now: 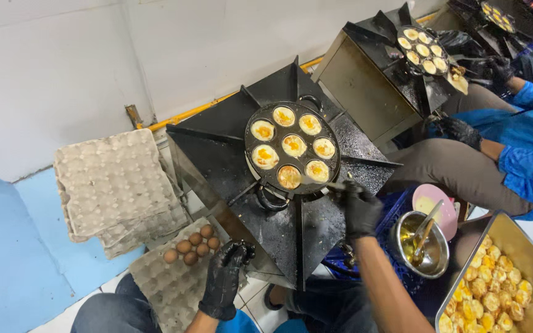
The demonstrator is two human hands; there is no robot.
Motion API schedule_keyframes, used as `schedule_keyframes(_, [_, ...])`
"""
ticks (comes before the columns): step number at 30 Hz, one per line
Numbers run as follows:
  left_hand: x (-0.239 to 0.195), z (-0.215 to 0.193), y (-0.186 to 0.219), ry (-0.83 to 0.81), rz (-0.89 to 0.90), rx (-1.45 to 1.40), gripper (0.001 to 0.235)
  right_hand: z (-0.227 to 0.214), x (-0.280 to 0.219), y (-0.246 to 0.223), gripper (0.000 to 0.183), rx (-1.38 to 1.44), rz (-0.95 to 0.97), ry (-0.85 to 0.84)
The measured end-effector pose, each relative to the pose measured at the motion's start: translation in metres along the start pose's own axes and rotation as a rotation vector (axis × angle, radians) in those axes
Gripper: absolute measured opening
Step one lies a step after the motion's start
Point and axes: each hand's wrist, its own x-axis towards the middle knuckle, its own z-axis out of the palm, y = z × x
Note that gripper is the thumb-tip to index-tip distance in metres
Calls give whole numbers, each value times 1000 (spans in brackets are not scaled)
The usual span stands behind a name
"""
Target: The person fries multiple small eggs in a multi-well pan, flipping them over with a fork and transferring them to a large metal tray.
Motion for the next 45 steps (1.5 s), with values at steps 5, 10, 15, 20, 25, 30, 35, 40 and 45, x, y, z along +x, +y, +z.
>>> schedule_keyframes(5, [-1,8,12,5,-65,-27,23,-19,-3,-95,15,-585,-479,3])
schedule_keyframes(10, [8,25,30,-32,-68,-29,24,-6,-5,-131,12,-775,-841,-239])
schedule_keyframes(15, [29,42,48,-82,-33,-77,23,-7,20,-106,16,-810,-658,-277])
schedule_keyframes(20, [47,53,65,-115,-71,-125,20,-30,76,-36,22,-551,-188,-136])
schedule_keyframes(25, [65,60,67,-106,-27,-41,22,-58,114,23,33,-21,64,-134])
schedule_keyframes(30, [68,56,63,-82,-22,-100,23,-57,94,11,28,-310,-54,-137])
schedule_keyframes(35, [69,52,57,-48,15,-148,23,-51,100,7,26,-74,22,-134])
schedule_keyframes(40, [72,45,49,-55,48,-119,19,-61,109,5,24,-3,74,-27])
schedule_keyframes(45, [68,46,66,-3,-28,-86,21,-73,75,-31,17,-643,-254,181])
